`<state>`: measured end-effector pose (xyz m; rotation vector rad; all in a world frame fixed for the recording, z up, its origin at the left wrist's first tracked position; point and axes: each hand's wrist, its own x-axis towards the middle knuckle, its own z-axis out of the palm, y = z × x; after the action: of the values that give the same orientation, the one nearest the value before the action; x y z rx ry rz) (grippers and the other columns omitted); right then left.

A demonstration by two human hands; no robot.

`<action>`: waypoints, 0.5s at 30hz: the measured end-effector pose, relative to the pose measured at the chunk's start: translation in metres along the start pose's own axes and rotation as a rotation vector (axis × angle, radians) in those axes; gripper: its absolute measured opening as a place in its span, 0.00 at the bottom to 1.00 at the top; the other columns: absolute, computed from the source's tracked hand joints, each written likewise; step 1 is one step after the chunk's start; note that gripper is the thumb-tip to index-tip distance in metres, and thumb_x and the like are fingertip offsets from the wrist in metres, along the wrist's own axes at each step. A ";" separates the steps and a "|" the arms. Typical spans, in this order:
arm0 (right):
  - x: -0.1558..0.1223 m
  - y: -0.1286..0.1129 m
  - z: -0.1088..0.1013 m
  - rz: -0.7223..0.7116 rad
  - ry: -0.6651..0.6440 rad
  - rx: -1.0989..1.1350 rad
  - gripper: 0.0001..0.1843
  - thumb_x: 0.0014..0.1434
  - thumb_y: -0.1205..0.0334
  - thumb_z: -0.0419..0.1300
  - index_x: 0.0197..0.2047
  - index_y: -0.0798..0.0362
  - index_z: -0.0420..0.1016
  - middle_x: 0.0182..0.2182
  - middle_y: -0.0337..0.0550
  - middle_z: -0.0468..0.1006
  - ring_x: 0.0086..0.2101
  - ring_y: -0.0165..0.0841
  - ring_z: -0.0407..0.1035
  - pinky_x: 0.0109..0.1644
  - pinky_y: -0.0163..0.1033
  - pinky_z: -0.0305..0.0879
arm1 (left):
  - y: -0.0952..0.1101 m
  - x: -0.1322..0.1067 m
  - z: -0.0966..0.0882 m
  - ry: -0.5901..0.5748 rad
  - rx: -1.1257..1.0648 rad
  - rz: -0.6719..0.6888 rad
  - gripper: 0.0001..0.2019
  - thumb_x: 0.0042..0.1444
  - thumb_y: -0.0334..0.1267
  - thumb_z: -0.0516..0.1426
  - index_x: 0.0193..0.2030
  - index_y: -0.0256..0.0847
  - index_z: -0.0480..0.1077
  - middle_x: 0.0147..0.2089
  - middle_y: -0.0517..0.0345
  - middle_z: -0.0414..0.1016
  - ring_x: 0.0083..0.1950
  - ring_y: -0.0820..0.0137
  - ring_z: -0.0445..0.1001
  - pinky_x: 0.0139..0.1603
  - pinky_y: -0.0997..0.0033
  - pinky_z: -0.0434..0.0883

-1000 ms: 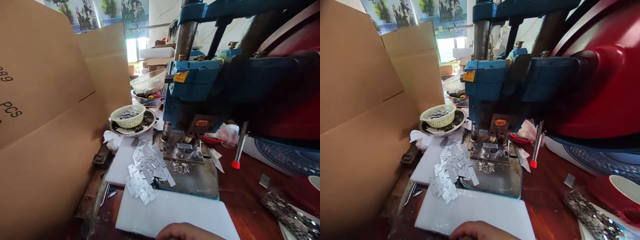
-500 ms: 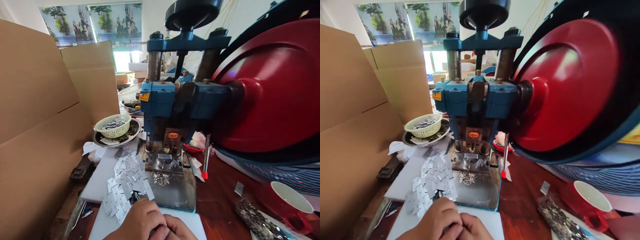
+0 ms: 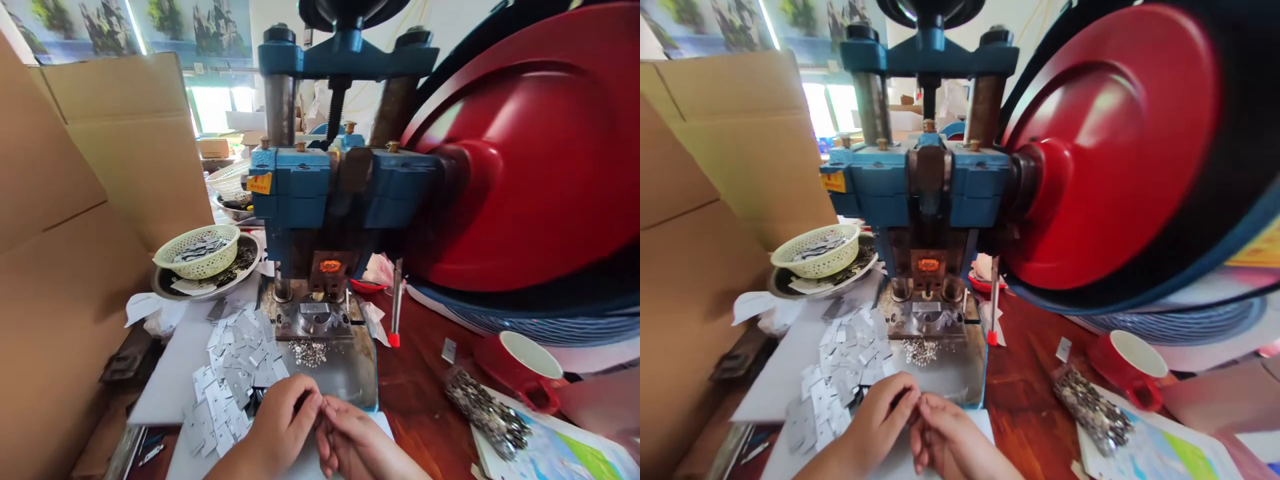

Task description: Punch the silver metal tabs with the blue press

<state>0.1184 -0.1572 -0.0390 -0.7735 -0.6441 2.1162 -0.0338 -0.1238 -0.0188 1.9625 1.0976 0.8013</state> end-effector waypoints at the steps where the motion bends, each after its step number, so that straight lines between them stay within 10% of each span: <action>1: 0.000 -0.001 0.000 -0.002 0.009 0.001 0.20 0.56 0.45 0.58 0.35 0.56 0.64 0.19 0.35 0.69 0.17 0.22 0.59 0.24 0.30 0.57 | 0.000 0.000 0.000 -0.001 -0.004 0.011 0.14 0.63 0.44 0.46 0.31 0.42 0.66 0.28 0.61 0.71 0.31 0.72 0.69 0.33 0.73 0.63; 11: -0.003 0.005 0.003 -0.048 0.051 -0.019 0.21 0.52 0.44 0.62 0.32 0.55 0.66 0.20 0.37 0.68 0.19 0.23 0.58 0.24 0.30 0.56 | 0.007 -0.005 0.000 0.049 0.071 0.105 0.12 0.62 0.41 0.47 0.33 0.43 0.69 0.29 0.58 0.72 0.32 0.70 0.71 0.35 0.71 0.66; 15: 0.009 0.008 -0.019 -0.008 0.021 -0.163 0.29 0.43 0.35 0.64 0.27 0.55 0.66 0.19 0.36 0.65 0.19 0.22 0.56 0.24 0.30 0.49 | 0.014 0.002 -0.035 0.171 0.145 0.208 0.08 0.59 0.37 0.52 0.40 0.43 0.71 0.37 0.54 0.75 0.40 0.68 0.72 0.43 0.69 0.69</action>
<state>0.1233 -0.1516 -0.0603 -0.8790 -0.8150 2.0645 -0.0550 -0.1168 0.0118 2.1878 1.0874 1.0424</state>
